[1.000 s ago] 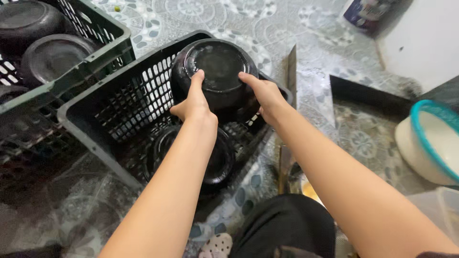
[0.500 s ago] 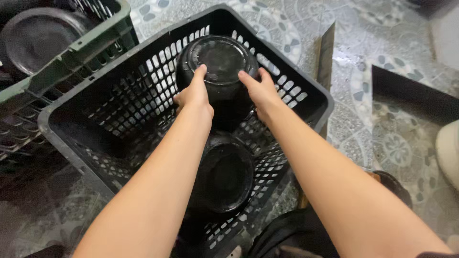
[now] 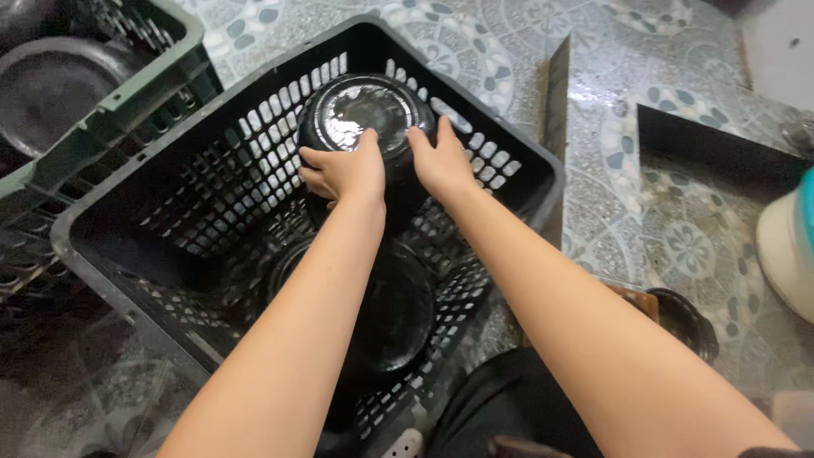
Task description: The person rinses black clay cooking pots and bowls one at a time under a running tap, turning each over to rinse both sides, then stacks the rinsed pots into a black plastic basket on the tiled floor. They work through a pile of used pots beside a steel tray of water.
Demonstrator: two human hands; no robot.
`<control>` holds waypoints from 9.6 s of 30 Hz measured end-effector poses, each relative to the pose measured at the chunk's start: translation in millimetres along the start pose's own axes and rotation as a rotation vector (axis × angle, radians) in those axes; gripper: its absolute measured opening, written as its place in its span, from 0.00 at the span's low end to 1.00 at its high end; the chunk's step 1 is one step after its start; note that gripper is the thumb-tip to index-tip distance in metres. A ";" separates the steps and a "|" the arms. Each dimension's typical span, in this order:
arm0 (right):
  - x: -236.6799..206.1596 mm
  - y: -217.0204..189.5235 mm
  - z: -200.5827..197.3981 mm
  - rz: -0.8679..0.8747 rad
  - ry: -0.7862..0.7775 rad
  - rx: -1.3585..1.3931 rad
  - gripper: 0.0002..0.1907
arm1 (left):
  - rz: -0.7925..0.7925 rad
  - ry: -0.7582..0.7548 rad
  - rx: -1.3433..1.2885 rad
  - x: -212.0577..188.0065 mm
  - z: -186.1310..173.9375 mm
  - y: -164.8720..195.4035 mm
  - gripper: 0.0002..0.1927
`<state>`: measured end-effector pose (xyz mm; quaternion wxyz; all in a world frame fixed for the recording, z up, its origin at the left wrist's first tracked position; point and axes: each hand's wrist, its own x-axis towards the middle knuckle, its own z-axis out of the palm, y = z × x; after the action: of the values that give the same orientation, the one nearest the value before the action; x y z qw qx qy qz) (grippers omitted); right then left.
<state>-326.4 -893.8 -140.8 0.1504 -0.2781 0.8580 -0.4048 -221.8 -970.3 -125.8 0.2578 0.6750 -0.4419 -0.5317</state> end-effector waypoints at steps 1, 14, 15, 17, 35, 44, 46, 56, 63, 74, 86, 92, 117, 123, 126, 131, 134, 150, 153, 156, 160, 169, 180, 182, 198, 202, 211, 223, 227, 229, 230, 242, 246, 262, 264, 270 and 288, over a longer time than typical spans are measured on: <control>-2.6 -0.2 -4.4 -0.042 0.014 -0.008 0.45 | 0.005 -0.018 0.011 -7.9 0.9 1.3 0.61; -141.8 52.7 -185.5 -0.167 0.417 0.564 0.14 | 0.406 -0.301 -0.031 -221.0 10.4 -17.7 0.48; -165.9 60.0 -203.7 -0.103 0.442 0.590 0.14 | 0.490 -0.328 -0.065 -248.5 13.3 -25.3 0.48; -222.0 75.1 -234.2 0.025 0.494 0.644 0.12 | 0.554 -0.450 -0.106 -300.9 12.4 -46.8 0.48; -675.8 237.3 -283.0 0.423 1.304 0.197 0.10 | 0.612 -1.257 0.603 -521.9 -93.0 -321.0 0.41; -710.5 283.5 -238.7 0.854 1.234 0.353 0.13 | 0.862 -1.261 0.716 -541.2 -123.0 -367.2 0.40; -704.3 293.6 -239.0 0.772 1.248 0.361 0.13 | 0.932 -1.257 0.728 -548.4 -125.0 -369.3 0.40; -761.4 462.4 -270.3 1.195 1.445 0.943 0.20 | 1.250 -1.239 0.658 -616.4 -95.9 -379.4 0.37; -804.8 498.3 -266.4 1.367 0.596 -0.338 0.30 | 1.424 -1.294 0.659 -671.3 -59.7 -414.8 0.34; -764.3 511.3 -263.2 1.013 -0.070 -0.685 0.18 | 1.453 -1.367 0.838 -670.4 -46.7 -467.9 0.32; -755.9 443.2 -292.2 0.768 0.074 -0.803 0.12 | 1.271 -1.379 1.136 -660.5 -48.1 -471.0 0.31; -751.7 412.9 -331.0 0.873 0.180 -0.516 0.21 | 1.270 -1.401 1.285 -665.0 -55.7 -461.8 0.36; -1009.1 431.7 -522.9 1.242 1.571 0.604 0.35 | 1.713 -1.842 1.500 -885.6 10.3 -479.1 0.32; -1053.4 447.3 -468.3 1.008 2.211 1.203 0.42 | 1.843 -2.088 1.567 -974.4 13.8 -504.8 0.27; -1056.7 445.4 -457.9 0.811 2.119 1.454 0.39 | 1.274 -1.860 1.549 -980.4 -15.2 -513.3 0.27; -1054.3 433.1 -465.1 0.420 1.828 1.596 0.38 | 0.455 -1.610 1.201 -955.0 -55.3 -573.3 0.41; -1054.1 418.4 -462.8 0.429 1.796 1.461 0.32 | -0.045 -1.731 0.998 -926.1 -56.3 -612.6 0.41; -1061.0 413.6 -414.1 0.322 1.916 1.583 0.25 | -0.911 -2.029 0.793 -886.7 -54.0 -651.2 0.16; -1089.8 443.2 -398.3 0.441 1.891 1.584 0.27 | -1.065 -2.169 0.699 -892.0 -50.5 -669.3 0.13; -1110.8 464.9 -389.2 0.661 1.830 1.486 0.31 | -1.053 -2.194 0.706 -891.9 -49.8 -682.6 0.14; -1109.7 461.1 -393.5 0.637 1.800 1.436 0.31 | -1.053 -2.188 0.722 -887.3 -45.9 -686.2 0.18; -1058.4 398.7 -453.0 0.463 1.894 1.548 0.37 | -0.947 -1.906 0.881 -869.5 -49.0 -650.2 0.18; -1035.8 434.4 -488.9 0.561 1.713 1.494 0.35 | -1.143 -1.835 0.551 -880.6 -29.2 -639.2 0.34; -1032.9 445.0 -490.2 0.700 1.735 1.506 0.34 | -1.112 -1.792 0.572 -883.9 -24.3 -634.8 0.35; -1031.0 454.7 -471.3 0.516 1.670 1.436 0.39 | -0.857 -1.781 0.604 -908.6 -18.0 -612.0 0.40; -1019.5 447.2 -458.1 0.560 1.771 1.374 0.41 | -0.895 -1.817 0.569 -917.2 -20.8 -619.5 0.40; -1049.6 432.7 -426.5 0.202 2.018 1.393 0.35 | -1.024 -1.841 0.688 -930.2 -44.7 -640.1 0.37; -1064.6 405.6 -422.1 0.233 2.243 1.413 0.37 | -1.112 -1.945 0.717 -945.1 -48.2 -678.3 0.30; -1066.0 406.2 -418.7 0.240 2.295 1.501 0.32 | -1.014 -2.045 0.670 -951.5 -44.8 -685.9 0.30; -1067.7 412.0 -418.0 0.203 2.378 1.511 0.34 | -1.093 -2.043 0.623 -953.2 -44.4 -683.8 0.32; -1068.7 415.9 -418.2 0.181 2.418 1.515 0.34 | -1.068 -2.029 0.637 -954.2 -44.3 -681.9 0.32; -1062.5 420.9 -413.7 0.150 2.209 1.464 0.35 | -1.006 -2.055 0.582 -945.3 -37.3 -675.6 0.45; -1067.3 433.7 -417.4 0.128 2.255 1.623 0.33 | -0.950 -2.003 0.653 -948.0 -38.0 -656.4 0.47; -1072.8 468.8 -429.0 -0.308 3.134 2.524 0.21 | -0.795 -2.150 0.846 -954.0 -44.5 -626.1 0.47; -1072.5 475.0 -430.2 -0.219 3.194 2.486 0.21 | -0.678 -2.120 0.913 -951.5 -42.1 -638.4 0.46; -1069.1 484.2 -434.9 0.636 2.908 2.023 0.28 | -0.133 -2.159 0.813 -957.3 -49.8 -676.6 0.32; -1077.3 464.7 -408.0 -0.199 2.631 1.910 0.22 | -0.052 -2.110 0.806 -914.0 -66.4 -691.0 0.15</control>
<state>173.2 241.3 -211.2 0.5624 -0.3783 0.1822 0.7123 23.5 146.7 -223.1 -0.4919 -0.0686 -0.5638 -0.6599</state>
